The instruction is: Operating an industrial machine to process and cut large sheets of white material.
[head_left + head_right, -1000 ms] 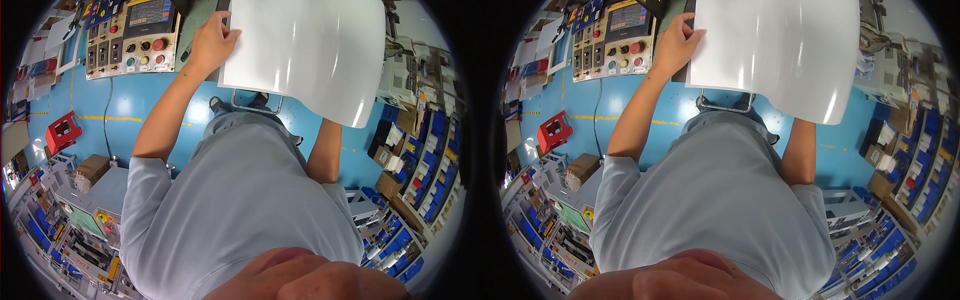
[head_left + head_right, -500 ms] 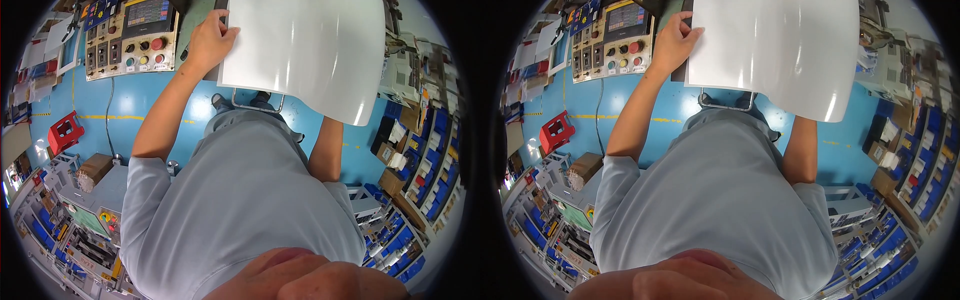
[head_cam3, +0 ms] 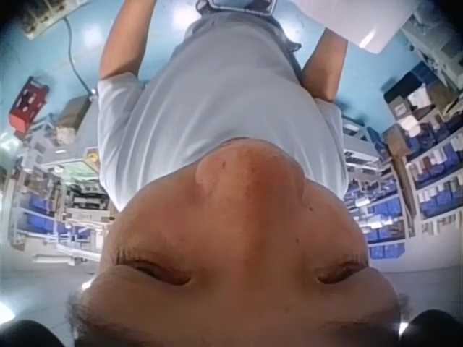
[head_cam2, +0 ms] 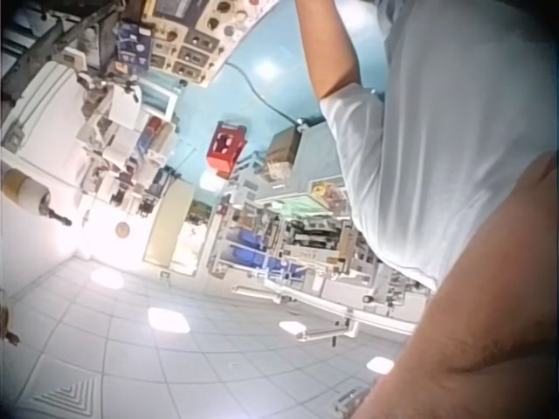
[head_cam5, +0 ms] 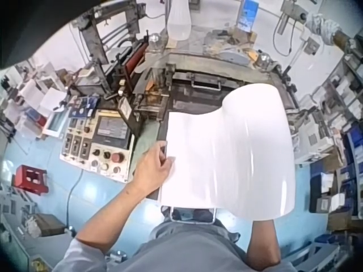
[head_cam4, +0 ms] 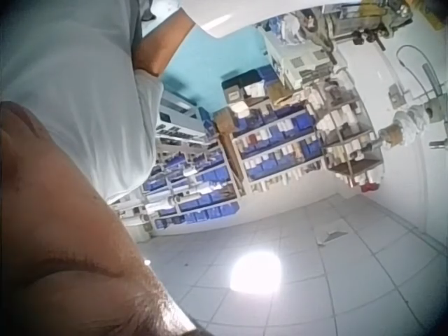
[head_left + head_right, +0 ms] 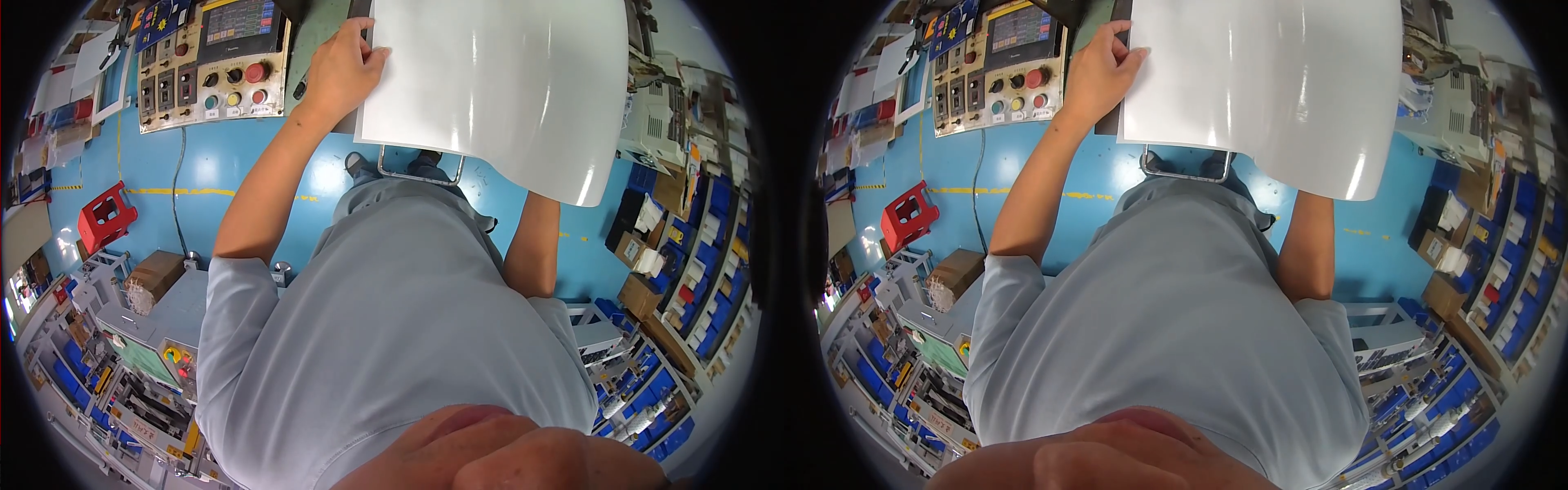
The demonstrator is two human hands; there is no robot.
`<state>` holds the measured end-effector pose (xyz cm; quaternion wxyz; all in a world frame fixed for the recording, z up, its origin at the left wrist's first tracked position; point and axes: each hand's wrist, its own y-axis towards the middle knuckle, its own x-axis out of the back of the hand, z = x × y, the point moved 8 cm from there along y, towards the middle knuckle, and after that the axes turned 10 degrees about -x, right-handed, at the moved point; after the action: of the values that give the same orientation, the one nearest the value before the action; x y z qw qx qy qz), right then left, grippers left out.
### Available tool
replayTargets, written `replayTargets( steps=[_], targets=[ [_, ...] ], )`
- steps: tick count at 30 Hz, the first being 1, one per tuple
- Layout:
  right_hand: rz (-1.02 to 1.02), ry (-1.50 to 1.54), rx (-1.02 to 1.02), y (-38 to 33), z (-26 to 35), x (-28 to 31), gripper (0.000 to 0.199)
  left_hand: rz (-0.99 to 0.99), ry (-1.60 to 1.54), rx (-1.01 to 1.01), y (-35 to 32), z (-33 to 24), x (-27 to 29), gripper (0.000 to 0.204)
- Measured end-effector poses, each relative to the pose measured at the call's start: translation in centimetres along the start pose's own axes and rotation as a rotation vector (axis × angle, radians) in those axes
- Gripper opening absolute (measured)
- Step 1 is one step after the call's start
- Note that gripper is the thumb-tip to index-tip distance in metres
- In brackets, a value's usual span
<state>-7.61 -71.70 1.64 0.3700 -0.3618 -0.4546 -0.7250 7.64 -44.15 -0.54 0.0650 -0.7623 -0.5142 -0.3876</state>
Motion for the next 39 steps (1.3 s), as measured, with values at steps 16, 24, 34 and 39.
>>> replayTargets(
  steps=[16,24,34,39],
  targets=[
    [0.003,-0.003,0.016,0.4,-0.1,-0.5,0.051,0.151,0.450,-0.074,0.6,0.1,-0.1,0.051],
    [0.006,-0.022,0.062,0.0,0.0,-1.2,0.052,0.111,0.249,-0.455,0.5,-2.8,-1.3,0.052],
    [0.460,0.212,-0.200,-6.6,1.4,-0.7,0.058,0.211,0.369,-0.614,0.5,-4.1,-5.2,0.066],
    [0.043,1.937,-0.371,-7.6,6.4,3.1,0.060,0.198,0.390,-0.628,0.3,-3.5,-5.9,0.067]
  ],
)
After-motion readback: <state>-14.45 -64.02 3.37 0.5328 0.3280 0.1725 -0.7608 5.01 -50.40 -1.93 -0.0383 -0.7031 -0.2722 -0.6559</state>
